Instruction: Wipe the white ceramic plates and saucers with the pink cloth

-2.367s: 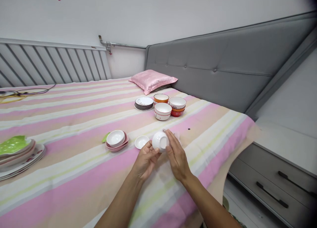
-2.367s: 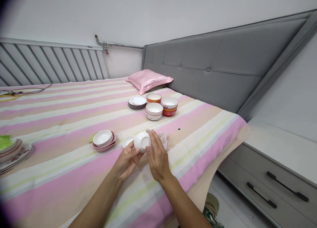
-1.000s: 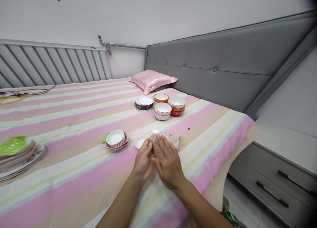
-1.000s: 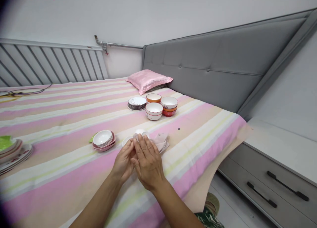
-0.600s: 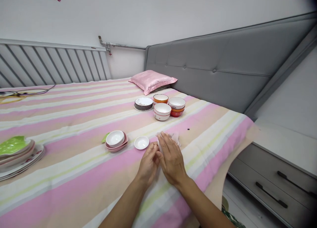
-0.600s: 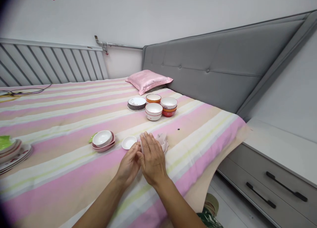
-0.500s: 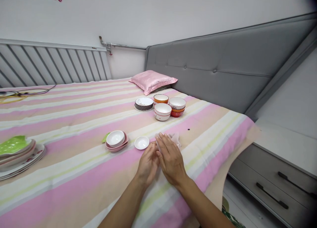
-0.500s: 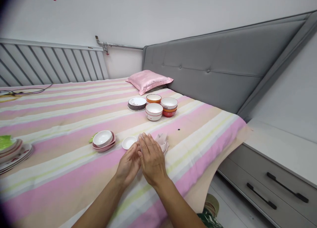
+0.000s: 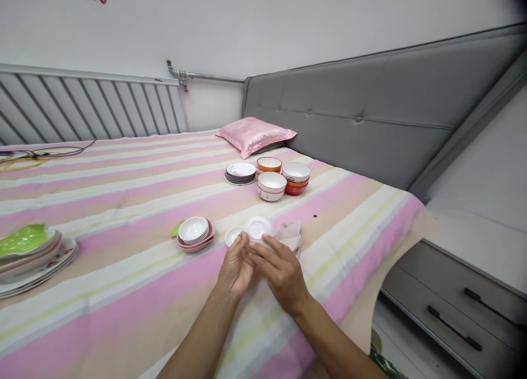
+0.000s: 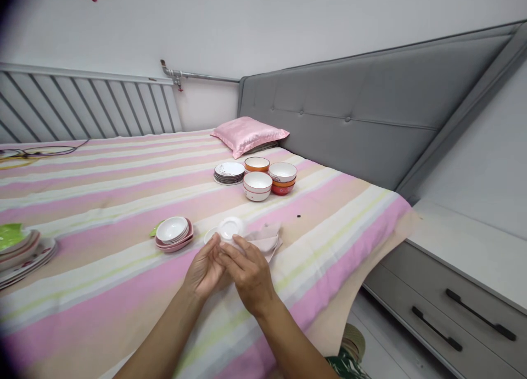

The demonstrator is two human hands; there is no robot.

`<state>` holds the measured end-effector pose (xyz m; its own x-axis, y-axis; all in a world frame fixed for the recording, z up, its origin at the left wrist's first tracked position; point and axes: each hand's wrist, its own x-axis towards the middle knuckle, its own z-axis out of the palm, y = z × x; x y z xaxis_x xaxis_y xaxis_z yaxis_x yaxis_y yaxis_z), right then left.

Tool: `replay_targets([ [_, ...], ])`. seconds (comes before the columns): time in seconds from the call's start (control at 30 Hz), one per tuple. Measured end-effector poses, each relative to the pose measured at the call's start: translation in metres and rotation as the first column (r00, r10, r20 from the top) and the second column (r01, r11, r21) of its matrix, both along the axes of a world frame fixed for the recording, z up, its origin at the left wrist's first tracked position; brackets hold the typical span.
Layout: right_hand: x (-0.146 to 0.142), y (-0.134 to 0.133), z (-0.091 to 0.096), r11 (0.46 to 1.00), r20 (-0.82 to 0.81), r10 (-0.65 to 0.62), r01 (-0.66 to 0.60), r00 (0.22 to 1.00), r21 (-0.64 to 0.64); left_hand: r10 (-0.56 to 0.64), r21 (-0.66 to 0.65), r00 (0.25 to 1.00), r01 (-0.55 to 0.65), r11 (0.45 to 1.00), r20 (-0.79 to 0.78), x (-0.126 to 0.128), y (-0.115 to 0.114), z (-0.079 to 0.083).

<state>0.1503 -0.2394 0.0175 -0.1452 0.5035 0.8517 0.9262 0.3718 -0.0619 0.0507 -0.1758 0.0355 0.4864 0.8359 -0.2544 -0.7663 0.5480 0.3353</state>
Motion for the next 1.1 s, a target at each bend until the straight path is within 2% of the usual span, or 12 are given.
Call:
replay_targets([
  [0.1,0.003,0.0,0.0,0.999,-0.069,0.018,-0.015,0.997,0.037,0.052,0.095,0.999,-0.051,0.994,-0.005,-0.001,0.005,-0.001],
  [0.23,0.012,0.001,0.001,0.995,-0.226,-0.038,0.058,0.973,0.08,0.093,0.221,0.994,-0.08,0.972,-0.051,-0.001,0.007,-0.003],
  [0.33,0.017,0.002,0.001,0.99,-0.32,-0.073,0.107,0.945,0.091,0.065,0.287,0.99,-0.026,0.958,-0.126,0.001,0.002,-0.005],
  [0.47,0.017,0.003,-0.002,0.993,-0.339,-0.097,0.116,0.936,0.036,0.003,0.364,0.98,0.071,0.929,-0.198,0.008,-0.01,-0.008],
  [0.77,0.012,0.004,-0.006,0.99,-0.342,-0.142,0.125,0.929,-0.071,-0.008,0.379,0.978,0.088,0.921,-0.207,0.012,-0.015,-0.007],
  [0.9,0.013,0.003,-0.005,0.994,-0.322,-0.099,0.076,0.942,-0.085,-0.018,0.398,0.975,0.107,0.911,-0.222,0.013,-0.016,-0.007],
  [1.1,0.011,0.0,0.002,0.995,-0.295,-0.013,-0.017,0.955,-0.1,0.012,0.392,0.979,0.071,0.917,-0.206,0.009,-0.009,-0.009],
])
